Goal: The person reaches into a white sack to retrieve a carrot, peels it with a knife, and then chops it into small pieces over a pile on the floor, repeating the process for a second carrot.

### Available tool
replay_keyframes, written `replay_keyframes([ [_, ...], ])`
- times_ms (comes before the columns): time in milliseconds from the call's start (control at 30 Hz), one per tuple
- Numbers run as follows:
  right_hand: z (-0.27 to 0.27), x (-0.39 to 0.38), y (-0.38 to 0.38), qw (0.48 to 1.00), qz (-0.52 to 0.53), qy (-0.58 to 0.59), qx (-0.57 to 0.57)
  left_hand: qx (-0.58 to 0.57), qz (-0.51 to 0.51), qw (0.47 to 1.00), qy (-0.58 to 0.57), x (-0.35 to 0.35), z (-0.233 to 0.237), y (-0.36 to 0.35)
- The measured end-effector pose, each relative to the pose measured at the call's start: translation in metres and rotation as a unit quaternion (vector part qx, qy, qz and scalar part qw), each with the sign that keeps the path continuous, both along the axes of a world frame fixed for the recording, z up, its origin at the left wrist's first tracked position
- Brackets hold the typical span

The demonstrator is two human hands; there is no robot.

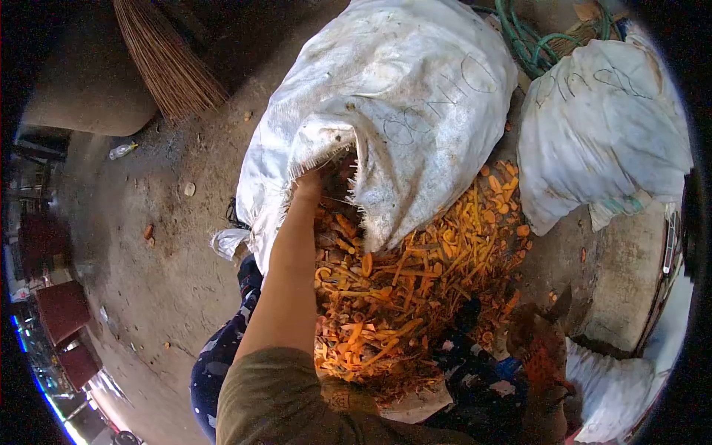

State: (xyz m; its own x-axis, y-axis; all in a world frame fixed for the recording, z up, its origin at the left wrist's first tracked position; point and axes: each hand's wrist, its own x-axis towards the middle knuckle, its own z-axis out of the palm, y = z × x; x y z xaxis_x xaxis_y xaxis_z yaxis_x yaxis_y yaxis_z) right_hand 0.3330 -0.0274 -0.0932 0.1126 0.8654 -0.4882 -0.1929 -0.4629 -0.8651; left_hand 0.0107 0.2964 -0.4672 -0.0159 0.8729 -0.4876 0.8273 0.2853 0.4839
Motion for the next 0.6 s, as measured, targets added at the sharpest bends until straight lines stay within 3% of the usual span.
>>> replay_keyframes([
  [100,0.019,-0.014,-0.001,1.000,-0.004,-0.027,0.015,0.021,0.029,0.998,-0.047,-0.003,0.036,-0.033],
  [133,0.026,-0.021,-0.001,0.999,-0.008,-0.036,0.020,0.136,-0.095,0.982,0.088,0.000,0.047,-0.047],
  [167,0.034,-0.029,-0.001,0.998,-0.009,-0.056,0.030,0.245,-0.212,0.920,0.221,0.004,0.066,-0.061],
  [233,0.049,-0.044,-0.003,0.993,-0.008,-0.105,0.048,0.171,-0.227,0.942,0.180,0.012,0.112,-0.090],
  [267,0.055,-0.050,-0.004,0.991,-0.007,-0.118,0.055,0.235,-0.228,0.929,0.172,0.010,0.108,-0.109],
  [300,0.052,-0.046,-0.009,0.991,-0.009,-0.120,0.065,0.292,-0.168,0.937,0.093,0.015,0.110,-0.126],
  [367,0.026,-0.034,-0.020,0.984,-0.053,0.167,-0.023,0.194,-0.004,0.963,-0.189,0.030,0.138,-0.153],
  [433,0.017,-0.038,-0.030,0.995,-0.019,0.098,-0.009,0.125,0.181,0.863,-0.456,0.043,0.168,-0.182],
  [467,0.020,-0.042,-0.036,0.999,0.014,0.030,-0.005,0.007,0.262,0.838,-0.478,0.040,0.210,-0.192],
  [500,0.028,-0.046,-0.040,0.999,0.015,0.030,0.005,0.016,0.258,0.838,-0.481,0.035,0.223,-0.200],
  [567,0.045,-0.053,-0.049,0.999,0.035,0.002,0.029,-0.095,0.305,0.563,-0.762,0.025,0.249,-0.219],
  [600,0.047,-0.054,-0.052,0.998,0.063,0.007,0.003,-0.073,0.244,0.584,-0.770,0.016,0.249,-0.221],
])
